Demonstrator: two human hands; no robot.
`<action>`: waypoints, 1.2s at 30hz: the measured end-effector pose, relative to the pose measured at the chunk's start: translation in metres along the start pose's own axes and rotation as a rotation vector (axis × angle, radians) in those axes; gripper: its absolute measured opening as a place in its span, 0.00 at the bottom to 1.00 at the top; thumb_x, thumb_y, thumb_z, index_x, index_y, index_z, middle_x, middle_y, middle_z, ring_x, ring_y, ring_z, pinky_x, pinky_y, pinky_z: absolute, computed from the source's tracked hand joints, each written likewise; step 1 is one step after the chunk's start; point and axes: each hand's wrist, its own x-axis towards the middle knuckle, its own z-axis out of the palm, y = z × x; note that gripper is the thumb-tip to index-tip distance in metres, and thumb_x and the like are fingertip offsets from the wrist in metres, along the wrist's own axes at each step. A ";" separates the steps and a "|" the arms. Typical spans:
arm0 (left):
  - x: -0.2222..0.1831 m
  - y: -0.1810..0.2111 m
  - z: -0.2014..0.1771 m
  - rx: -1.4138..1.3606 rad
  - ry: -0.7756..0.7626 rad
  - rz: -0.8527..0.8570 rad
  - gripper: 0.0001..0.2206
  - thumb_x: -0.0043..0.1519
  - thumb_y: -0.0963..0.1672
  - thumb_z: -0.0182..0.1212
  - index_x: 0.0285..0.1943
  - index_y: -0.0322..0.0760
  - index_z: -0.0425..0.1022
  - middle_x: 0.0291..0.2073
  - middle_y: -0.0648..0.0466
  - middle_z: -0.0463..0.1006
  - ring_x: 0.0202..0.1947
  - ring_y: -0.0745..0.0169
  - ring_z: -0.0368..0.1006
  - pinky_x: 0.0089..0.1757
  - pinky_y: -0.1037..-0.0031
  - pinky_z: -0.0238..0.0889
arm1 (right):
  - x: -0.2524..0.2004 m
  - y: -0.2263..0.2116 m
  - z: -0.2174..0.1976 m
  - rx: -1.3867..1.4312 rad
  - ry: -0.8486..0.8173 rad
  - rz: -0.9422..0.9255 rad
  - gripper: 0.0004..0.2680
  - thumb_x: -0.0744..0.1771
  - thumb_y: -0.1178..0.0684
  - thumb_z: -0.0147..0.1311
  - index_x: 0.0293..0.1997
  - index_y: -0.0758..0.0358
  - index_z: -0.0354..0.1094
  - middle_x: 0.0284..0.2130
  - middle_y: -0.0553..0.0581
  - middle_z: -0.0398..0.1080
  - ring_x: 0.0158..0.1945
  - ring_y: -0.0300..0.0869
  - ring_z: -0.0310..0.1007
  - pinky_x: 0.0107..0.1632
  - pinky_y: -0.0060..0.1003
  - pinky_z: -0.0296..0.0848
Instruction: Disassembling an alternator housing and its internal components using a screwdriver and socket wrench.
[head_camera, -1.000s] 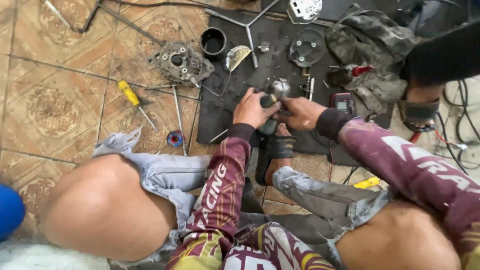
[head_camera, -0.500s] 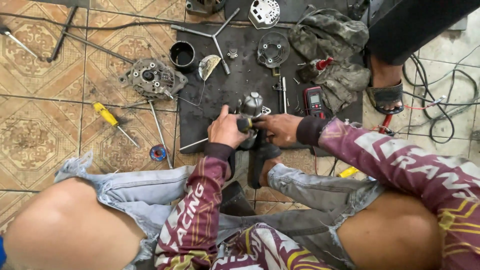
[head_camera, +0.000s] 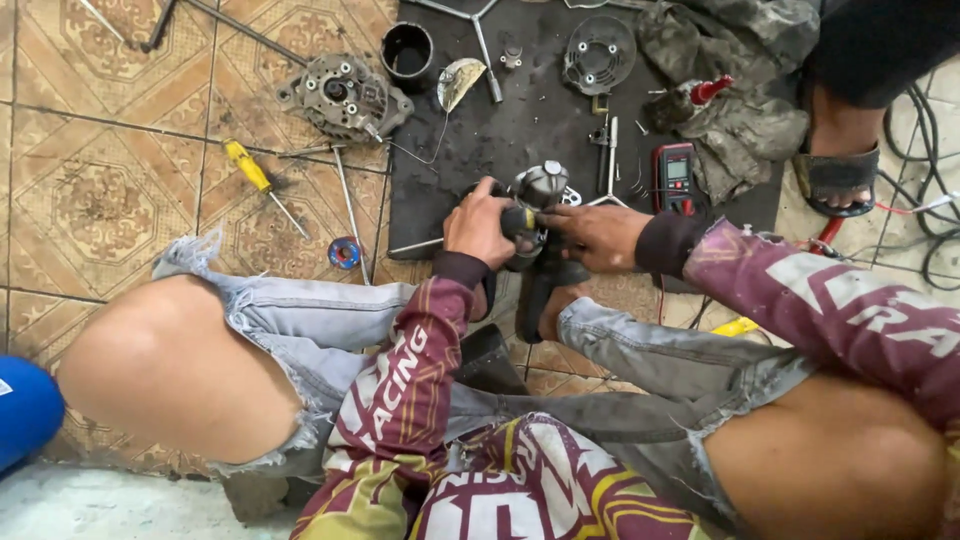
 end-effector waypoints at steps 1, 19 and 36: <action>0.003 -0.004 0.000 0.004 -0.013 0.004 0.20 0.49 0.51 0.76 0.51 0.52 0.82 0.62 0.59 0.68 0.61 0.41 0.70 0.60 0.50 0.67 | -0.001 -0.004 -0.003 0.012 0.001 0.008 0.23 0.66 0.51 0.53 0.70 0.64 0.56 0.64 0.72 0.62 0.64 0.67 0.65 0.62 0.62 0.69; 0.033 0.043 -0.082 -1.320 0.371 0.383 0.39 0.54 0.69 0.42 0.38 0.35 0.76 0.25 0.57 0.73 0.19 0.71 0.65 0.22 0.78 0.57 | 0.000 0.002 -0.013 0.155 -0.016 -0.055 0.27 0.60 0.59 0.55 0.70 0.61 0.58 0.70 0.57 0.60 0.60 0.54 0.71 0.58 0.50 0.72; 0.044 0.058 -0.063 -1.353 0.335 0.395 0.31 0.60 0.64 0.49 0.35 0.34 0.72 0.20 0.58 0.68 0.16 0.73 0.60 0.21 0.79 0.54 | -0.007 0.002 -0.008 0.121 -0.040 -0.032 0.31 0.60 0.55 0.58 0.74 0.54 0.51 0.72 0.60 0.54 0.44 0.57 0.77 0.49 0.52 0.75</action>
